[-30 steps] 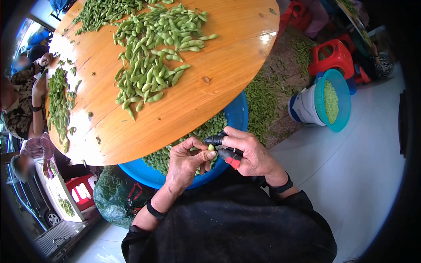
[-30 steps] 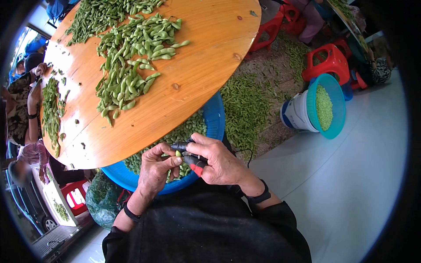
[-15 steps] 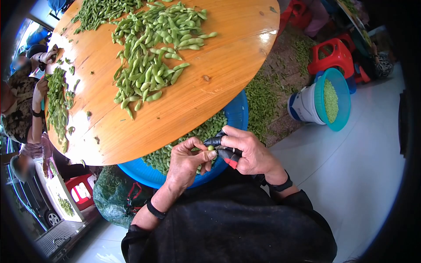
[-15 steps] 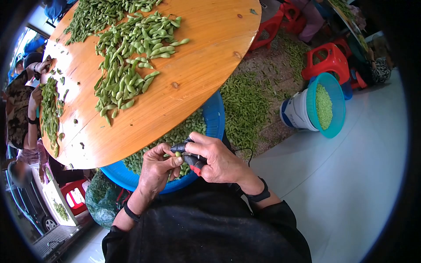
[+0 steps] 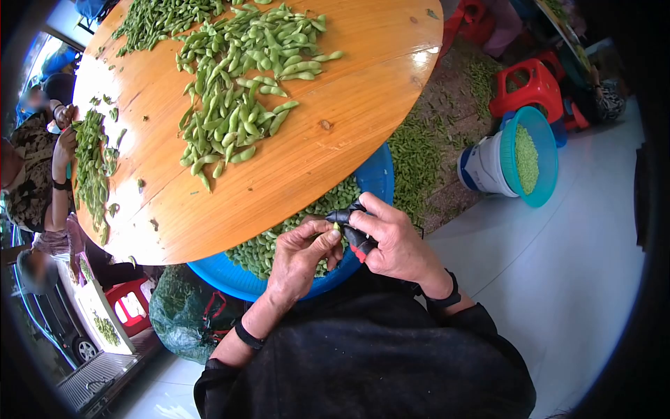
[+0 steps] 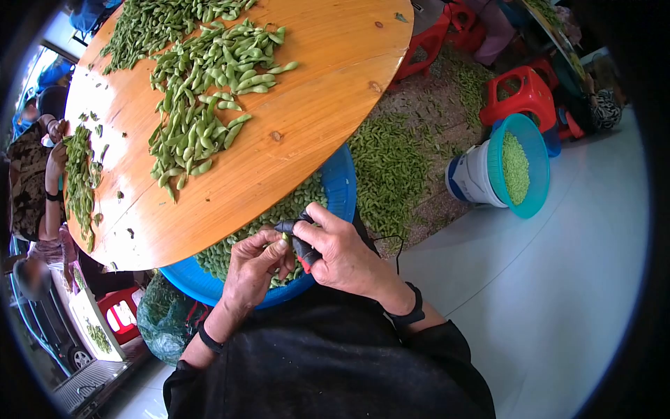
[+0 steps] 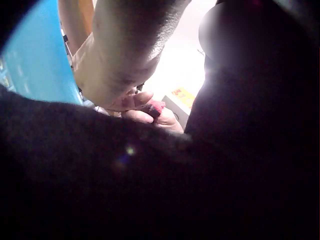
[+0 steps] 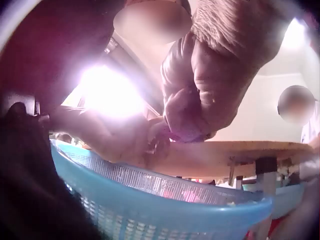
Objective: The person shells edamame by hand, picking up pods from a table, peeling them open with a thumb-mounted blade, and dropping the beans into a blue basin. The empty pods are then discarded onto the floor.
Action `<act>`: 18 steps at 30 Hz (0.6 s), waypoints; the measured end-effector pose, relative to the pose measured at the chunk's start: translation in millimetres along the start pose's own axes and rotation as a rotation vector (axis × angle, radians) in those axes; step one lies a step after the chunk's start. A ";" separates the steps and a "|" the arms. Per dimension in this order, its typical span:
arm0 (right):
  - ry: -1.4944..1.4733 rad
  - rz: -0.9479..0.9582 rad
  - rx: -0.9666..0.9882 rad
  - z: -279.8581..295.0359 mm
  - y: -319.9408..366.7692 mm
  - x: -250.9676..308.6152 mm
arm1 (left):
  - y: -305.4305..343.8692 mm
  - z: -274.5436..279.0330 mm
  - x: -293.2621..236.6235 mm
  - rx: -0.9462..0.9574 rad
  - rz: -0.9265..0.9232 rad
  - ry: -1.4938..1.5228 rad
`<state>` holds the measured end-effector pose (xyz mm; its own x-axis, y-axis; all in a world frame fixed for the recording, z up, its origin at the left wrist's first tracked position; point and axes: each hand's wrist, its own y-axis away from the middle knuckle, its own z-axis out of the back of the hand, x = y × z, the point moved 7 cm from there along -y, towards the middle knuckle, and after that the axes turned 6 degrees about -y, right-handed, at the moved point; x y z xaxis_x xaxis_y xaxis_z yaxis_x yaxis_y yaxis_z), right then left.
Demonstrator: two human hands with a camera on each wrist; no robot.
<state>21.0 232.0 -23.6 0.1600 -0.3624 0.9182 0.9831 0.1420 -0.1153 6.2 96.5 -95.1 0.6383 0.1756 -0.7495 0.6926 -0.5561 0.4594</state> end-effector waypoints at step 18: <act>-0.080 -0.018 -0.103 1.3 -0.7 -10.4 | -1.4 3.2 -4.6 -0.010 -0.065 0.223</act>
<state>18.6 236.9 -32.6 0.1383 -0.2892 0.9472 0.9904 0.0396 -0.1325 1.2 93.9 -93.8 0.6499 0.3870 -0.6541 0.7372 -0.5302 0.4188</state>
